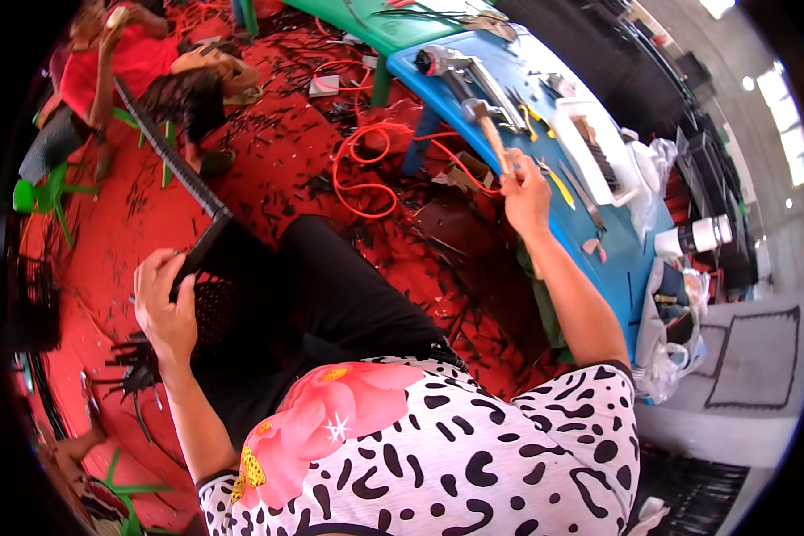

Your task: The person constructs a woven furniture component by stapling black strips to a frame, cutting materials with pliers, and hammering sections to secure the weave.

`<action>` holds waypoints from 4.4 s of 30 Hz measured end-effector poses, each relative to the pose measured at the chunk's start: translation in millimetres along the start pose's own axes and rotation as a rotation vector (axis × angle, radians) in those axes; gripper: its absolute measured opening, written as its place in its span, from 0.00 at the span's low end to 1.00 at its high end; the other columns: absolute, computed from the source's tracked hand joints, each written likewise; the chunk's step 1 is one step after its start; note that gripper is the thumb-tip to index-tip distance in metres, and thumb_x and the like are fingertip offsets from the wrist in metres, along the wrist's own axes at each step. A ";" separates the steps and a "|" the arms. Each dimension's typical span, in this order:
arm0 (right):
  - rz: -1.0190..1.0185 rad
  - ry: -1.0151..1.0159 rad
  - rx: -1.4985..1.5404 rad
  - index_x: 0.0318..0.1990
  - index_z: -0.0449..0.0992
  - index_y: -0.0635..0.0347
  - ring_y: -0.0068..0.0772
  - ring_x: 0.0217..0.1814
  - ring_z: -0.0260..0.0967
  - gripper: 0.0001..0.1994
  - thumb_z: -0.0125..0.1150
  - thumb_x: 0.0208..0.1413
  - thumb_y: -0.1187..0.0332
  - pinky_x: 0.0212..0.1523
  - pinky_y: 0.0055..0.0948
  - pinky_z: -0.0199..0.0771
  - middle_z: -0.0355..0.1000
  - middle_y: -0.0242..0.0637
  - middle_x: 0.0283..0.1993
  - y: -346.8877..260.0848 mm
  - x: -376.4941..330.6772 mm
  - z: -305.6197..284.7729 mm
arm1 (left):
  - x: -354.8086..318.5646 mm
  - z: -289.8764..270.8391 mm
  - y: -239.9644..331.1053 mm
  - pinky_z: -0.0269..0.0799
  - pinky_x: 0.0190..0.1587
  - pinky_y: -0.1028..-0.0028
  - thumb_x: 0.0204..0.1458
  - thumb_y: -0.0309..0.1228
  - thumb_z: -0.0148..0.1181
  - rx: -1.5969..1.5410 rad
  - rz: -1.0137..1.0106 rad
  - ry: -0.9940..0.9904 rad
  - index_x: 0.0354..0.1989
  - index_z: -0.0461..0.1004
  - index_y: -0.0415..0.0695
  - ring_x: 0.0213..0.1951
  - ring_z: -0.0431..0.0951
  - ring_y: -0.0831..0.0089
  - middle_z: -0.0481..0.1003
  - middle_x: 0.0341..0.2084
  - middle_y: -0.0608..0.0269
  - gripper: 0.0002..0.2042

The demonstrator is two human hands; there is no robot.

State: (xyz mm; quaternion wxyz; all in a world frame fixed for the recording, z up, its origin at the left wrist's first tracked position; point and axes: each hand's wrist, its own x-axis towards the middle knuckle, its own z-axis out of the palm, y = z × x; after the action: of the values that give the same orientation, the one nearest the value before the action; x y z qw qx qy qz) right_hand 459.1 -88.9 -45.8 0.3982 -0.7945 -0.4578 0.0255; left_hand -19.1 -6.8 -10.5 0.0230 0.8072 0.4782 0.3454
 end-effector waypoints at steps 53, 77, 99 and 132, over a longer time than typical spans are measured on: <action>0.013 -0.027 -0.799 0.58 0.66 0.63 0.52 0.58 0.65 0.20 0.44 0.57 0.73 0.56 0.40 0.64 0.67 0.52 0.57 190.3 62.4 -127.0 | -2.2 -4.9 2.3 0.70 0.40 0.64 0.41 0.26 0.64 -0.006 -0.099 -0.032 0.39 0.75 0.40 0.36 0.76 0.57 0.77 0.33 0.57 0.14; -0.700 -0.791 0.268 0.40 0.74 0.65 0.44 0.30 0.69 0.10 0.63 0.50 0.75 0.31 0.33 0.69 0.69 0.44 0.30 -235.8 -78.2 116.9 | 7.1 -4.3 -13.3 0.70 0.32 0.63 0.42 0.24 0.60 -0.265 -0.098 -0.088 0.36 0.76 0.38 0.29 0.75 0.54 0.74 0.26 0.54 0.11; -0.794 -0.612 0.482 0.38 0.73 0.67 0.38 0.28 0.70 0.10 0.65 0.48 0.76 0.31 0.28 0.70 0.70 0.43 0.29 -209.4 -96.3 163.4 | 4.2 3.6 -14.2 0.69 0.29 0.67 0.38 0.21 0.63 -0.282 -0.150 -0.004 0.32 0.76 0.36 0.26 0.75 0.58 0.74 0.22 0.55 0.10; -0.275 0.023 -0.966 0.56 0.68 0.57 0.52 0.48 0.71 0.20 0.54 0.55 0.69 0.48 0.42 0.70 0.70 0.49 0.51 132.3 142.8 -35.2 | 1.2 0.1 -1.8 0.71 0.31 0.66 0.37 0.24 0.67 -0.127 -0.202 -0.035 0.58 0.62 0.41 0.28 0.76 0.61 0.76 0.27 0.59 0.34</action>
State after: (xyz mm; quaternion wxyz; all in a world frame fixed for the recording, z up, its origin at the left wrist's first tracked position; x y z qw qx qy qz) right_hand 649.6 -38.5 -62.4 -0.0105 -0.8207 -0.5133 -0.2508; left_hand -20.0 -4.8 -10.6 0.1171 0.7577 0.5337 0.3568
